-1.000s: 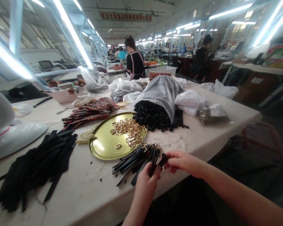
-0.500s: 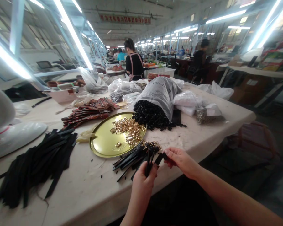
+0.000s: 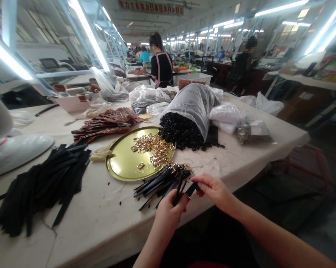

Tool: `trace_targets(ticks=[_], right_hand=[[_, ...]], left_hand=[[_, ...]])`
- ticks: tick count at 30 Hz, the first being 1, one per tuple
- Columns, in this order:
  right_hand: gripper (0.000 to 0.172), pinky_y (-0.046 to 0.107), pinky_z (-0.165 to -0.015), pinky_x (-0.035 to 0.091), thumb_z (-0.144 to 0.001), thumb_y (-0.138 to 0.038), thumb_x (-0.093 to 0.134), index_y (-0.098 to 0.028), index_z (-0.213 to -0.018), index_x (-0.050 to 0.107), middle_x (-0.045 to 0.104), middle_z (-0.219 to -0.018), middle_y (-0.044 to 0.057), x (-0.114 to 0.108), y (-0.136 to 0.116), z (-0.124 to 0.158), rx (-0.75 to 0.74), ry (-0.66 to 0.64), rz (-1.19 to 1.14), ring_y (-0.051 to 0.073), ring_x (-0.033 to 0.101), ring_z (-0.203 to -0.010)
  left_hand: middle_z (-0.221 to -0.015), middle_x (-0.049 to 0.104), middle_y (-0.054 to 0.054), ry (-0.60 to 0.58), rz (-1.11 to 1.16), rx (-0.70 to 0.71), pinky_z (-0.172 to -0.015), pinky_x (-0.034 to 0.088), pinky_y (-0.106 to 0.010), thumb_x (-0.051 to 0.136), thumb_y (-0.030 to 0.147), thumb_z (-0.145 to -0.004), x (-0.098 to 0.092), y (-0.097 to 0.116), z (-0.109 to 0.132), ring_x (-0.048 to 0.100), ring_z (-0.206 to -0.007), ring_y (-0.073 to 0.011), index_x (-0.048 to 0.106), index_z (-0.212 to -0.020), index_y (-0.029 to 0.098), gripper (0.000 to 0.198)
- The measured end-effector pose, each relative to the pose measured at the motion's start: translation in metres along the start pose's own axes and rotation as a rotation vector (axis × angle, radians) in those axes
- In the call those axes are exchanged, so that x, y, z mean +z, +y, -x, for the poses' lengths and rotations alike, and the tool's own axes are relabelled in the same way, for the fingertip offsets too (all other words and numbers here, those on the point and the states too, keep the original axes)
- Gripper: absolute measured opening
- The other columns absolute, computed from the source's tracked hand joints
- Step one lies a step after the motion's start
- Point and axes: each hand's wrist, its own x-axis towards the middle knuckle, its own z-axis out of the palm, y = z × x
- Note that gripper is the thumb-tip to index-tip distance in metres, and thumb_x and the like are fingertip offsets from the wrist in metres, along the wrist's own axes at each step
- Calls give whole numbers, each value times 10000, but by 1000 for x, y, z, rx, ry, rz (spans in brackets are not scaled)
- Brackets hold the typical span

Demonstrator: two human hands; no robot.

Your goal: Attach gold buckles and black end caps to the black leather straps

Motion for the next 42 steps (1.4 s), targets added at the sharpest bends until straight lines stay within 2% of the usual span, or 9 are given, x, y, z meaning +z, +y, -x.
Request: trace_targets(ticks=[5, 10, 15, 19, 23, 26, 32, 37, 42], right_hand=[[302, 309, -749, 463, -814, -323, 523, -216, -1088, 592, 589, -967, 47, -2, 3, -3, 37, -53, -43, 169, 553, -850], [365, 298, -685, 478, -767, -320, 596, -202, -1108, 544, 619, -830, 16, -4, 13, -5, 135, -23, -219, 137, 579, -701], [309, 339, -787, 470, -835, -282, 499, -227, -1136, 547, 666, -957, 40, -5, 12, 4, -37, -88, 26, 179, 603, -855], [290, 373, -875, 434, -856, -277, 458, -254, -1124, 566, 662, -1021, 31, 4, 8, 9, -155, 76, 106, 201, 578, -972], [321, 359, -765, 489, -863, -339, 426, -218, -1138, 540, 646, -1052, 62, 22, 10, 7, 21, 311, -158, 209, 592, -915], [312, 367, -837, 471, -851, -342, 449, -215, -1121, 542, 614, -1112, 56, 32, 11, 4, 44, 370, -312, 208, 579, -964], [296, 373, -934, 417, -869, -263, 414, -237, -1132, 548, 604, -1131, 46, 29, 19, 5, -182, 433, -25, 203, 554, -1045], [381, 385, -972, 378, -851, -209, 429, -263, -1221, 500, 564, -1208, 49, 15, 24, 9, -448, 155, 240, 214, 499, -1127], [290, 374, -914, 417, -865, -296, 444, -253, -1126, 563, 608, -1124, 48, 19, 10, 2, -178, 286, -188, 190, 572, -999]], left_hand=[[-447, 480, 52, -40, -19, -13, -336, 207, -177, 572, 385, -694, -1, -3, -3, 314, -327, -54, 556, -654, 169, 220], [-457, 493, 50, -141, -67, -18, -342, 208, -183, 569, 396, -703, -7, -4, -6, 319, -327, -57, 557, -683, 175, 222], [-482, 505, 46, -204, -202, 9, -370, 230, -180, 554, 399, -721, -16, -1, -7, 339, -371, -65, 586, -694, 170, 232], [-506, 499, 52, -181, -223, 36, -396, 254, -184, 525, 403, -747, -10, 3, -5, 344, -387, -68, 567, -719, 174, 234], [-531, 495, 52, -103, -208, 98, -430, 291, -194, 512, 403, -762, 7, 1, -2, 360, -405, -75, 551, -751, 177, 229], [-555, 494, 45, -26, -219, 167, -457, 307, -195, 512, 407, -767, 17, -3, 0, 389, -449, -86, 554, -753, 181, 231], [-572, 521, 32, 2, -223, 188, -476, 317, -196, 505, 399, -773, 19, -6, 1, 435, -504, -103, 566, -760, 182, 226], [-530, 511, 34, -36, -239, 161, -471, 320, -193, 530, 366, -752, 13, -3, 0, 440, -499, -103, 561, -698, 173, 203], [-515, 473, 56, -27, -39, 66, -376, 269, -185, 502, 410, -767, 21, -6, -4, 346, -383, -70, 521, -744, 177, 235]])
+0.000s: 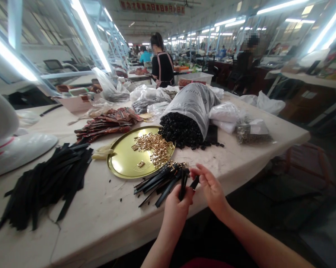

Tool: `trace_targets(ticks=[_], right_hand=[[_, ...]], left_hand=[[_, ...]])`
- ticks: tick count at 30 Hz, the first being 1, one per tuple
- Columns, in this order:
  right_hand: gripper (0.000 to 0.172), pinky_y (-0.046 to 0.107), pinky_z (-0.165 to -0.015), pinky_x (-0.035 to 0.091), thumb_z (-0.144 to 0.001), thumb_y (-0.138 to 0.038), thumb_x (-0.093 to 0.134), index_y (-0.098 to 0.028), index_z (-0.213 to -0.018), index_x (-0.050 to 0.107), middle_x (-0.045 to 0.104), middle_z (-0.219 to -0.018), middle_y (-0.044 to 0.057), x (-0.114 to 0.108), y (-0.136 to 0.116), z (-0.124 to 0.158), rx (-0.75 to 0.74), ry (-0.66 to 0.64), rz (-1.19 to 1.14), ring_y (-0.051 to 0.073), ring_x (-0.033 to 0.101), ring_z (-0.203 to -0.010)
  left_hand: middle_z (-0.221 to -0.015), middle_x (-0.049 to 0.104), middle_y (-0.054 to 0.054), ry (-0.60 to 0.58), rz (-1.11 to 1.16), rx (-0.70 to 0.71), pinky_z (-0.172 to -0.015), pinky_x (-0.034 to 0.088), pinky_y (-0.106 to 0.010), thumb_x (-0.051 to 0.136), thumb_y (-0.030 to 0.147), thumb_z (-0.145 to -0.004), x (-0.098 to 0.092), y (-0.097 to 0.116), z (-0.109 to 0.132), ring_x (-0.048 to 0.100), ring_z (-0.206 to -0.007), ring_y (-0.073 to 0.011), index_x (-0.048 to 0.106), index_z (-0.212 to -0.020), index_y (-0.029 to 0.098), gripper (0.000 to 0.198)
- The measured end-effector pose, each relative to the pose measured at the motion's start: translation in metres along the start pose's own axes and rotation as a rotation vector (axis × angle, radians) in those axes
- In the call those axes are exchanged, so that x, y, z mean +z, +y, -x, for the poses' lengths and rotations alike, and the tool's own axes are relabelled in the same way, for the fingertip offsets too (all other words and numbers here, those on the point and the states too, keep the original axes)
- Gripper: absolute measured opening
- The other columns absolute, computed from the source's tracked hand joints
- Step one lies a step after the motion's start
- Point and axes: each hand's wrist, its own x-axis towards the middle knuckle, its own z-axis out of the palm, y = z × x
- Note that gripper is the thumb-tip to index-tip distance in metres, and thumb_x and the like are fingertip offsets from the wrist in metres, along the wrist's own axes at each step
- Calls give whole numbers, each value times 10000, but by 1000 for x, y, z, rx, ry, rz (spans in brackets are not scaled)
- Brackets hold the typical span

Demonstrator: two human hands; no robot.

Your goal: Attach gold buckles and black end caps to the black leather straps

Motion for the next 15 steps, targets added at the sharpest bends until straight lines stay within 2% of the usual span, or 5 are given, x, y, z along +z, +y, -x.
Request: trace_targets(ticks=[2, 6, 10, 15], right_hand=[[240, 330, -822, 463, -832, -323, 512, -222, -1027, 608, 643, -1015, 45, 3, -1, -4, 222, 74, -231, 167, 603, -876], [224, 243, -656, 471, -714, -290, 668, -176, -906, 650, 661, -805, 20, 4, 8, -9, 525, 65, -537, 121, 587, -686], [200, 233, -642, 473, -733, -292, 651, -166, -888, 659, 672, -784, 23, 10, 15, -11, 598, 182, -776, 120, 597, -689], [174, 227, -731, 479, -710, -186, 664, -169, -883, 660, 690, -858, 38, 25, 14, -14, 588, 237, -845, 126, 616, -789]], left_hand=[[-536, 477, 59, -7, 36, 28, -377, 270, -183, 513, 418, -764, 2, -2, -2, 338, -376, -63, 517, -769, 180, 238], [-573, 492, 50, 7, -35, 107, -447, 315, -191, 511, 403, -778, 2, -6, -7, 388, -434, -74, 525, -756, 182, 222], [-601, 516, 33, 49, -143, 139, -525, 351, -211, 507, 394, -783, 1, -5, -12, 469, -544, -116, 548, -750, 181, 219], [-688, 600, 3, 103, -149, 139, -587, 387, -231, 482, 378, -798, -1, -3, -17, 535, -640, -152, 582, -803, 178, 223]])
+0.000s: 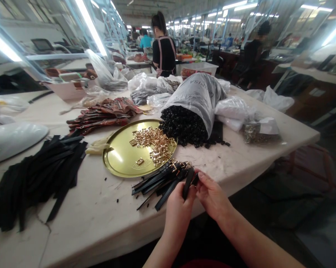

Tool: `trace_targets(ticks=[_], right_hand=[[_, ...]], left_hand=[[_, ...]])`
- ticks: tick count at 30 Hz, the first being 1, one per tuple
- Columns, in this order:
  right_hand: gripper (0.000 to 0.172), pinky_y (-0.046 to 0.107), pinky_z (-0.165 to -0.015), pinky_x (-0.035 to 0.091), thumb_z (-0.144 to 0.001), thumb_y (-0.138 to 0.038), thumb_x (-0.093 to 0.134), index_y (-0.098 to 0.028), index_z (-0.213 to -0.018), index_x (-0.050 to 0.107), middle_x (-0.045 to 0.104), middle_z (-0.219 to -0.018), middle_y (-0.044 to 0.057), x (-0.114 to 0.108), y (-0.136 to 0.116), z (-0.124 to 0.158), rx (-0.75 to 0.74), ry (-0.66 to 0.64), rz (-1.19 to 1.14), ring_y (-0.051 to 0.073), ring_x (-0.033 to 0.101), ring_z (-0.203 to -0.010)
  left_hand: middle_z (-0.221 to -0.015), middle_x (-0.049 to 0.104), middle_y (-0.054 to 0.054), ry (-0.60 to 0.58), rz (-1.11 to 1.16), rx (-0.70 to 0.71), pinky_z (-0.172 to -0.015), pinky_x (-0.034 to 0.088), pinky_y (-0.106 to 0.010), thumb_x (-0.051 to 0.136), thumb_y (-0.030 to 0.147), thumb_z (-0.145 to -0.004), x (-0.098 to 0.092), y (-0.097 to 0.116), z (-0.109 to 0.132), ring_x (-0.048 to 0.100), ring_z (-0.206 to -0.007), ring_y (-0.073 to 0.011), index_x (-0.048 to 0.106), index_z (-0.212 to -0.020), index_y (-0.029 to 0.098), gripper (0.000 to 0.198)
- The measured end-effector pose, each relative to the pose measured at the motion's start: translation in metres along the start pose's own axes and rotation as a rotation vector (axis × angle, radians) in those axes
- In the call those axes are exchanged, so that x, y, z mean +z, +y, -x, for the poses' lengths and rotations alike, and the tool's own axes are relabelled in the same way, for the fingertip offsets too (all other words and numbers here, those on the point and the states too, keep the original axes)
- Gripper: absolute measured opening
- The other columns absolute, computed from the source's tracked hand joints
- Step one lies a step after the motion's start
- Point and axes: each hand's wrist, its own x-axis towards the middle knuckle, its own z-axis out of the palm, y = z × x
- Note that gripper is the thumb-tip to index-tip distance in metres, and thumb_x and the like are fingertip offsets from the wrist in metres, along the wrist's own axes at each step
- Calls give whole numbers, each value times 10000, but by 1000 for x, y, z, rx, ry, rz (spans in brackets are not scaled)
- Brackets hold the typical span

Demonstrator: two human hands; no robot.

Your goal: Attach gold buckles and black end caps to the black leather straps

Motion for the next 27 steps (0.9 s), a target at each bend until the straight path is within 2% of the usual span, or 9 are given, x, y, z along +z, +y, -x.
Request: trace_targets(ticks=[3, 7, 10, 13, 16, 20, 24, 27], right_hand=[[148, 225, -747, 480, -724, -207, 652, -176, -869, 662, 692, -859, 31, 3, 5, -1, -12, -17, -6, 123, 620, -787], [152, 248, -777, 487, -759, -285, 614, -169, -841, 668, 697, -836, 35, 1, 12, -4, -2, 56, 41, 143, 631, -802], [221, 284, -750, 501, -781, -346, 568, -171, -885, 656, 691, -874, 51, 0, 17, -1, 69, 61, 119, 178, 635, -832], [215, 294, -716, 502, -779, -356, 557, -183, -864, 653, 685, -879, 52, -4, 16, 4, 117, 86, 132, 189, 633, -830], [185, 279, -704, 485, -767, -340, 571, -198, -849, 656, 677, -870, 30, -10, 8, 6, 49, 86, 105, 167, 615, -797], [167, 257, -665, 451, -719, -333, 640, -196, -814, 650, 654, -804, 7, -17, -2, 9, -68, 56, 213, 136, 570, -708], [219, 243, -658, 413, -730, -386, 634, -175, -787, 632, 627, -730, 1, -17, 1, 17, -133, 51, 332, 114, 523, -649], [262, 265, -678, 407, -719, -418, 635, -167, -796, 621, 623, -738, 11, -17, 8, 24, -128, 40, 391, 132, 528, -667]], left_hand=[[-752, 632, -11, 8, 21, -15, -619, 402, -244, 487, 375, -794, -1, -2, -1, 561, -689, -171, 595, -866, 182, 232], [-719, 618, -11, -25, 21, 3, -628, 406, -245, 494, 369, -792, 2, 0, 0, 559, -675, -172, 590, -823, 179, 215], [-765, 632, -24, 1, 34, 5, -650, 413, -251, 481, 358, -804, 5, 4, 1, 568, -704, -176, 581, -844, 182, 206], [-816, 648, -36, -41, 11, 20, -683, 417, -263, 486, 353, -803, 5, 6, 1, 581, -749, -187, 595, -873, 189, 209], [-824, 657, -31, -79, -20, 26, -687, 416, -263, 493, 344, -800, 1, 5, 2, 587, -760, -188, 606, -886, 193, 208], [-776, 653, -23, -76, -63, 32, -644, 409, -255, 491, 377, -797, -1, 5, 8, 579, -712, -183, 607, -876, 188, 235], [-802, 658, -29, -57, -69, 36, -667, 414, -263, 481, 383, -799, 2, 7, 15, 583, -737, -191, 611, -893, 188, 253], [-794, 659, -35, -46, -82, 50, -671, 415, -268, 494, 365, -790, 4, 6, 19, 584, -730, -194, 611, -870, 183, 231]])
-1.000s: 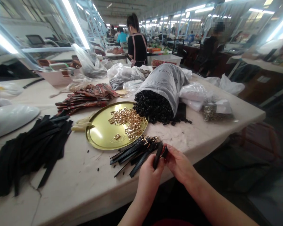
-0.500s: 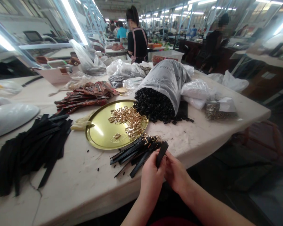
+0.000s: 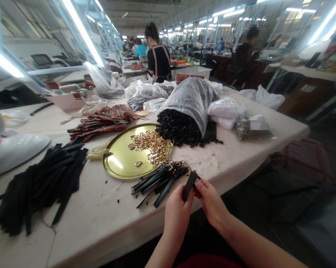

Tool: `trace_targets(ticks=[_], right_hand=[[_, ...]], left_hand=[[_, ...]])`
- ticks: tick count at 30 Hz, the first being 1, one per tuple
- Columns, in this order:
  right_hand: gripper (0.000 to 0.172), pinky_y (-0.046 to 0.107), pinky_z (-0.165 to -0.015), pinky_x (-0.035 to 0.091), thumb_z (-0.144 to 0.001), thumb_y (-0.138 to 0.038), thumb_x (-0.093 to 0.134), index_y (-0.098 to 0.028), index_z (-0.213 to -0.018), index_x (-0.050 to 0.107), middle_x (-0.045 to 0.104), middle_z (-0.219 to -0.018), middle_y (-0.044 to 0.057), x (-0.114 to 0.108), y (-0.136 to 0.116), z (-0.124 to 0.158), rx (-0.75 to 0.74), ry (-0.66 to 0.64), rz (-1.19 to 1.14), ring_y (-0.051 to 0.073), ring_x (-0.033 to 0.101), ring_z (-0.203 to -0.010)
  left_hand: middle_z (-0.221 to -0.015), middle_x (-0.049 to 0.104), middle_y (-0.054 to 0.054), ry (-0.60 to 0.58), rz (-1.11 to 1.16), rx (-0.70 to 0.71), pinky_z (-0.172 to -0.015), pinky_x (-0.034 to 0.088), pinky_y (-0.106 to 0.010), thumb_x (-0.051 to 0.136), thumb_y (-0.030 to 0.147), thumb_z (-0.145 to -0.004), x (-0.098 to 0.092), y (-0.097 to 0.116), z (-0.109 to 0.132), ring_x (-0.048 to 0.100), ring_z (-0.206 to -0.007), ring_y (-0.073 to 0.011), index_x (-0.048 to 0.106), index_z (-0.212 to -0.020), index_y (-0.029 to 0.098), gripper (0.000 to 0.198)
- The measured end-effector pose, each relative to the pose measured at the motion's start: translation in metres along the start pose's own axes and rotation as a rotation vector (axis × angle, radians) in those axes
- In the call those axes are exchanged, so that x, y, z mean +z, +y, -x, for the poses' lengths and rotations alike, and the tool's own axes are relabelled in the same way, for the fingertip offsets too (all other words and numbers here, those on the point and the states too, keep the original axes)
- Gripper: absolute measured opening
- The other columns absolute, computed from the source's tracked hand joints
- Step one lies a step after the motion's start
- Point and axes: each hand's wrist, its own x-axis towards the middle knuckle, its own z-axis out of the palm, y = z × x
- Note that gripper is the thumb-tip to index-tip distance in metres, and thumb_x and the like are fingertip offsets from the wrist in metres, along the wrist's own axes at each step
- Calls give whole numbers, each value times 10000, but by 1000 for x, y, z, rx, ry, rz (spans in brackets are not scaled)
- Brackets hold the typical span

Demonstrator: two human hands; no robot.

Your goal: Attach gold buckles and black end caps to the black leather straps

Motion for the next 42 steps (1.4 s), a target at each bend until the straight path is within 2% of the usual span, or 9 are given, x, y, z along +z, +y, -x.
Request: trace_targets(ticks=[3, 9, 12, 18, 24, 27, 34, 38, 42], right_hand=[[284, 284, -690, 411, -739, -447, 599, -171, -807, 600, 607, -733, 14, -3, -2, 5, -55, -9, 101, 150, 534, -690], [168, 297, -684, 400, -716, -369, 640, -211, -767, 613, 571, -757, 16, -11, -24, 10, -477, 23, 658, 172, 506, -721], [194, 290, -660, 397, -750, -388, 597, -196, -731, 615, 577, -716, 12, -10, -27, 10, -357, -103, 650, 167, 503, -696], [271, 205, -496, 316, -718, -426, 630, -160, -705, 582, 486, -578, -39, -12, -15, 3, 97, -206, 217, 77, 367, -494], [255, 219, -548, 374, -697, -390, 663, -176, -806, 580, 551, -704, -12, -8, -17, -1, 182, -271, 63, 91, 444, -549], [231, 243, -594, 396, -732, -396, 625, -178, -765, 553, 549, -685, -11, -6, -18, -3, -6, -254, 210, 117, 482, -602], [113, 282, -595, 392, -803, -297, 547, -213, -739, 507, 511, -673, 3, -13, -12, -8, -586, 29, 803, 158, 480, -631], [63, 336, -698, 417, -778, -269, 574, -228, -825, 578, 558, -807, 47, -17, -12, -4, -785, -168, 968, 202, 517, -765], [130, 340, -749, 426, -825, -293, 510, -220, -860, 612, 563, -859, 59, -19, -16, 0, -676, -274, 893, 203, 528, -826]], left_hand=[[-718, 644, -31, -1, -3, -4, -607, 407, -255, 497, 387, -783, -1, -1, 2, 573, -665, -187, 605, -821, 178, 239], [-676, 630, -22, -11, 9, 7, -575, 395, -249, 492, 418, -780, -7, 3, 5, 567, -633, -184, 601, -828, 181, 266], [-705, 629, -29, -6, -24, 21, -593, 396, -259, 487, 419, -781, -6, 2, 8, 565, -648, -191, 599, -846, 184, 268], [-730, 629, -28, 23, -89, 34, -627, 386, -266, 485, 368, -790, -5, -3, 11, 565, -692, -194, 593, -823, 192, 209], [-614, 578, 19, -99, 209, -59, -454, 354, -203, 520, 414, -766, -8, -9, -1, 474, -466, -103, 553, -783, 180, 236], [-573, 542, 43, -107, 314, -141, -373, 314, -182, 555, 420, -740, -5, -16, -9, 413, -384, -72, 510, -805, 176, 257], [-487, 523, 57, -181, 410, -329, -323, 241, -162, 590, 431, -689, -2, -19, -18, 372, -315, -43, 488, -695, 172, 278], [-433, 468, 79, -83, 488, -373, -318, 228, -156, 603, 378, -648, 1, -20, -20, 329, -301, -33, 478, -673, 171, 242], [-431, 481, 76, -94, 500, -376, -316, 217, -158, 602, 327, -627, 3, -22, -20, 315, -295, -33, 489, -720, 167, 217]])
